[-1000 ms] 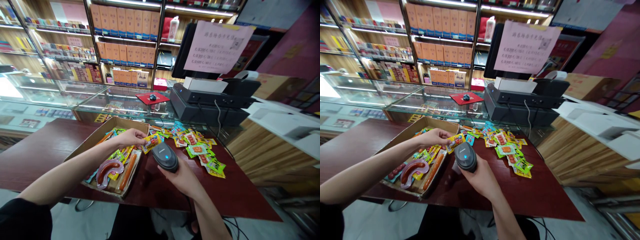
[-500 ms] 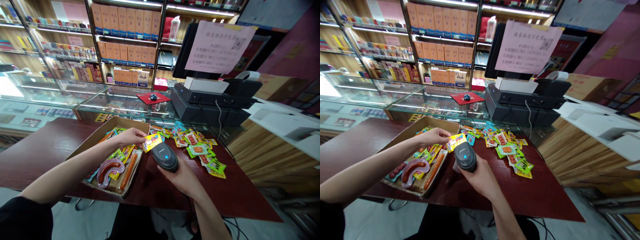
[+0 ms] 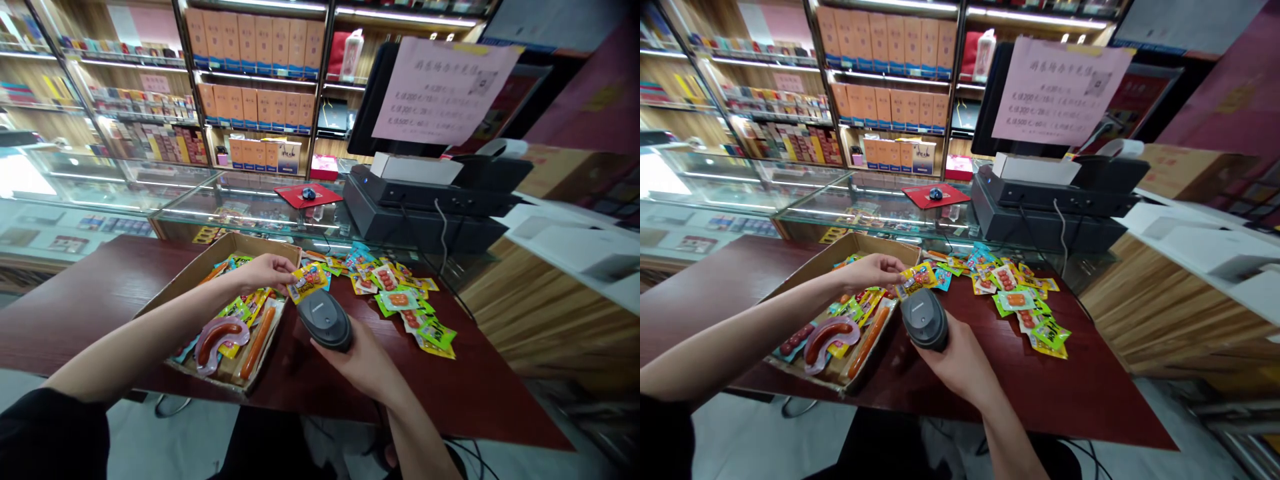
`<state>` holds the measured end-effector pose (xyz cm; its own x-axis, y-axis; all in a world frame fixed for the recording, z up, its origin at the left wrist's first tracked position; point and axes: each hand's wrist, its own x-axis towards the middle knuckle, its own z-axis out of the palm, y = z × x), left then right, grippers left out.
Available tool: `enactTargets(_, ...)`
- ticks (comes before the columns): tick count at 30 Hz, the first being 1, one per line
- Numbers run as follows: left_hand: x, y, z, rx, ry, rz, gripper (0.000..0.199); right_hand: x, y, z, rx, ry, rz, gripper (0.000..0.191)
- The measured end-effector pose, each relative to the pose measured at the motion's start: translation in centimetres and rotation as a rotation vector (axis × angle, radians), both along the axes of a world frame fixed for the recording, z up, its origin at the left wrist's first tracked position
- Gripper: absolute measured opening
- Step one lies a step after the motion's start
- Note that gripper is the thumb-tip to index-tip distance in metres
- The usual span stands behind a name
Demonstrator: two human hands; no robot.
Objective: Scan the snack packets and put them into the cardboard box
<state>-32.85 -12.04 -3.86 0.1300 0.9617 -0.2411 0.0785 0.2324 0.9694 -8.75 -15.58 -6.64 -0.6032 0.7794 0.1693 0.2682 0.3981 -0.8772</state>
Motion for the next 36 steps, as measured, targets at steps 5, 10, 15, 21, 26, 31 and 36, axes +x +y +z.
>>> enactTargets(5,-2.4,-1.3,0.6,0.02,0.088,0.038,0.036,0.8,0.6,-0.2,0.004,0.031,-0.006,0.033)
enactTargets(10,-7.3,-3.5,1.9,-0.003,0.254,0.227,0.037,2.0,1.7,-0.4,-0.007,0.07,-0.015,0.031)
enactTargets(15,-6.3,-2.4,2.5,-0.01,0.338,0.287,0.038,3.1,2.7,-0.8,-0.041,0.12,-0.022,0.032)
enactTargets(21,5.3,4.4,0.2,0.014,0.36,-0.111,0.039,8.2,3.1,-1.4,-0.056,0.148,-0.158,0.036)
enactTargets(26,16.8,10.8,-4.6,0.132,0.421,-0.412,0.037,15.2,2.6,-2.4,-0.038,0.092,-0.405,0.043)
enactTargets(31,24.0,14.5,-7.9,0.6,0.884,-0.436,0.045,20.5,1.1,-3.6,-0.075,0.05,-0.573,0.029)
enactTargets(36,25.5,15.4,-8.6,0.639,1.013,-0.49,0.045,22.3,0.3,-4.4,-0.066,0.046,-0.632,0.03)
